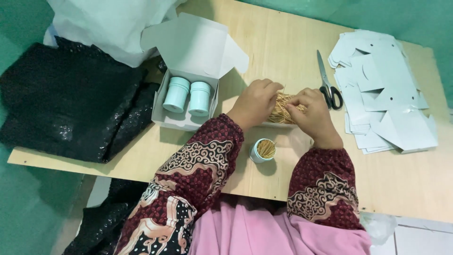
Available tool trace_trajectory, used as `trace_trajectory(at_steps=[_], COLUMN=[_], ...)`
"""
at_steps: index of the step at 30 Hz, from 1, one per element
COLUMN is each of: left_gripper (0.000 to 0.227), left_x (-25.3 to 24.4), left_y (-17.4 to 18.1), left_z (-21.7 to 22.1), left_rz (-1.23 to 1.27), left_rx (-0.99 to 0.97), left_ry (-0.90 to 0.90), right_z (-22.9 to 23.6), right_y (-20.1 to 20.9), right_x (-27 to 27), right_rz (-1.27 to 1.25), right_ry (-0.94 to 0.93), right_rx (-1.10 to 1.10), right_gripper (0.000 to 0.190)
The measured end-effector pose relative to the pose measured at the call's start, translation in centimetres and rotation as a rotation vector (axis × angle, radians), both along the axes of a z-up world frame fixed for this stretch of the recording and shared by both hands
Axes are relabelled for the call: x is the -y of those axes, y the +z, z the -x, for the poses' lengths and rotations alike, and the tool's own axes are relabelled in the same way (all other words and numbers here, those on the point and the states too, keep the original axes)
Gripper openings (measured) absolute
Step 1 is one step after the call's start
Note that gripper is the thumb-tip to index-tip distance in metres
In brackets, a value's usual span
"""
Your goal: The person sits at a table and repeatedly picks up toothpicks from a clear plastic container, separating them by hand, and placing them into a small cylindrical container. The process is repetitive and continues throughout the clip.
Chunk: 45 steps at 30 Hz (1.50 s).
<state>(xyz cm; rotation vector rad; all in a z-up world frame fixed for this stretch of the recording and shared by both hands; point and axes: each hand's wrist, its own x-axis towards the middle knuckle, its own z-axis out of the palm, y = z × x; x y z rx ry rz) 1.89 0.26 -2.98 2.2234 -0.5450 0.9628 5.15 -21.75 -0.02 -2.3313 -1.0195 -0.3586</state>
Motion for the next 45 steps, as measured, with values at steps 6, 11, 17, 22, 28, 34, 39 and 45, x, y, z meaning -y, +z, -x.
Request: trace_trajectory(at_steps=[6, 11, 17, 22, 28, 34, 39, 45], left_gripper=[0.017, 0.012, 0.013, 0.01, 0.01, 0.01, 0.014, 0.015], left_x=[0.3, 1.4, 1.9, 1.6, 1.1, 1.1, 0.9, 0.9], left_y=[2.2, 3.8, 3.1, 3.3, 3.8, 4.0, 4.2, 2.9], left_z=[1.2, 2.3, 2.0, 2.1, 1.9, 2.1, 2.5, 1.4], left_rz=[0.14, 0.356, 0.709, 0.841, 1.001, 0.904, 0.877, 0.881], left_rx=[-0.03, -0.138, -0.339, -0.429, -0.567, -0.663, -0.708, -0.757], left_ry=[-0.046, -0.18, -0.286, -0.273, -0.329, -0.389, -0.389, -0.386], right_z=[1.7, 2.1, 2.8, 3.5, 4.6, 5.3, 5.3, 4.1], right_y=[1.5, 1.8, 1.3, 2.4, 4.6, 4.9, 4.8, 3.4], right_x=[-0.7, -1.8, -2.9, -3.5, -3.5, -3.9, -3.9, -3.3], right_rz=[-0.231, -0.333, -0.42, -0.43, -0.309, -0.176, -0.164, -0.212], right_ry=[0.008, 0.035, 0.042, 0.042, 0.133, 0.109, 0.095, 0.099], right_rx=[0.013, 0.056, 0.088, 0.14, 0.171, 0.135, 0.139, 0.186], right_gripper=[0.005, 0.006, 0.012, 0.011, 0.081, 0.109, 0.098, 0.093])
